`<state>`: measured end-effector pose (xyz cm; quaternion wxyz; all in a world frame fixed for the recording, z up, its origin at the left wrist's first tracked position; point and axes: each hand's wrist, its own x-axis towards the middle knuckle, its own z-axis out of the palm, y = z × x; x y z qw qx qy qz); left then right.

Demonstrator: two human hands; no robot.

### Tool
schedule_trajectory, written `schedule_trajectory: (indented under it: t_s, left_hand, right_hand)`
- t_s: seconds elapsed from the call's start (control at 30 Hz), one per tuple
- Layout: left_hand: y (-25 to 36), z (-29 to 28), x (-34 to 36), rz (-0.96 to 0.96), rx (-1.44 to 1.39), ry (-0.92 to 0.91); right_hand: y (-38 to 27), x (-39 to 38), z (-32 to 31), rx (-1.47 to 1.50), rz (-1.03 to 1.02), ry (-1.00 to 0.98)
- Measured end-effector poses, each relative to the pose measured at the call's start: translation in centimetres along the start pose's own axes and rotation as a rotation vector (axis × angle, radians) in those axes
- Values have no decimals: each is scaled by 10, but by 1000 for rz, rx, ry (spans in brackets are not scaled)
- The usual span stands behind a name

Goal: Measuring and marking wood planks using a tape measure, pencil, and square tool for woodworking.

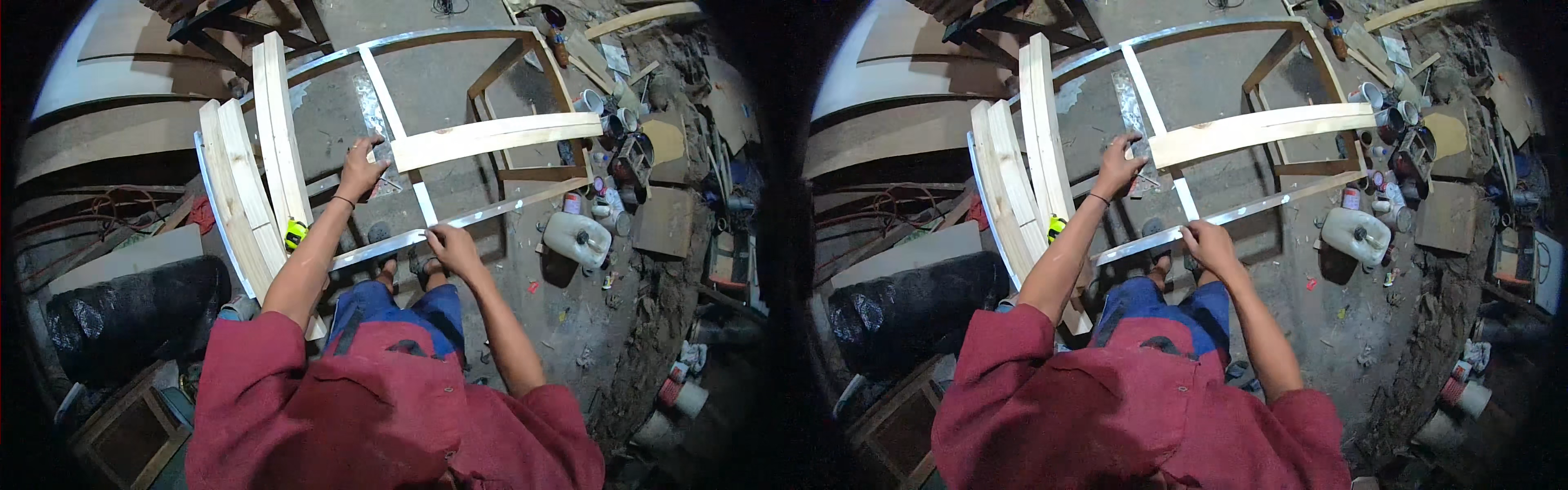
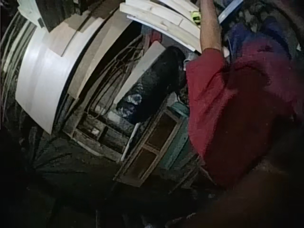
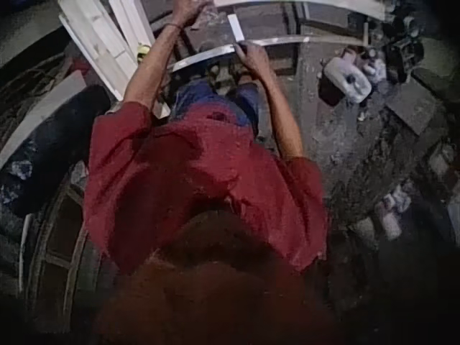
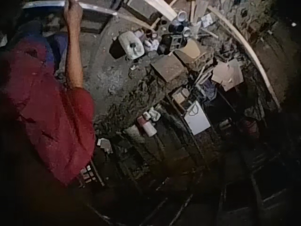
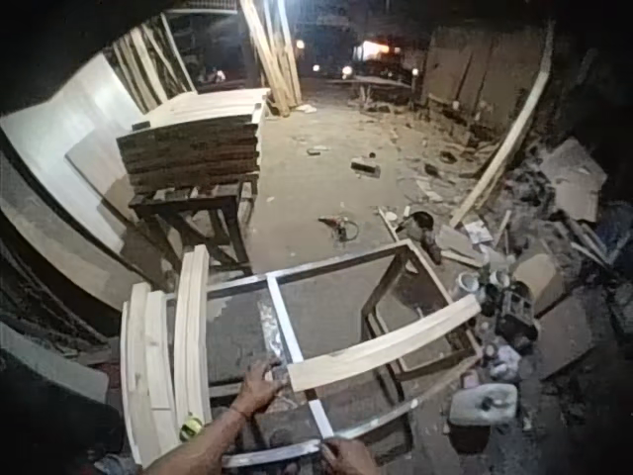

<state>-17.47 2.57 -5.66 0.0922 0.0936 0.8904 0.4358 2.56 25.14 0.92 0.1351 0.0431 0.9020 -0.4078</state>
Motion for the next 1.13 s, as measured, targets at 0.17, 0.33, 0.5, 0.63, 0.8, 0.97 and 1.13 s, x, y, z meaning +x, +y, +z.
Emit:
schedule_trajectory:
  t_s: [0.17,0.33,0.5,0.63,0.8,0.97,1.13]
  left_hand:
    - [21,-15,-28,-305,-434,218]
    - [-28,-98,-81,-321,-301,484]
    - [-122,-198,-130,-434,34,688]
    - [-176,-221,-174,-537,161,634]
    - [-104,-179,-178,-559,539,526]
    - [-15,-97,-111,-68,221,346]
    - [115,30,11,148,61,18]
  right_hand:
    - [-15,-55,-8,222,137,94]
    - [-11,-86,-3,28,247,205]
    - [-8,-85,-19,380,74,401]
    - [-31,-80,-66,363,263,304]
    - [-35,-111,-142,581,103,386]
    - [-53,-190,-307,298,-187,812]
    - [-60,-315,-482,-972,-414,1245]
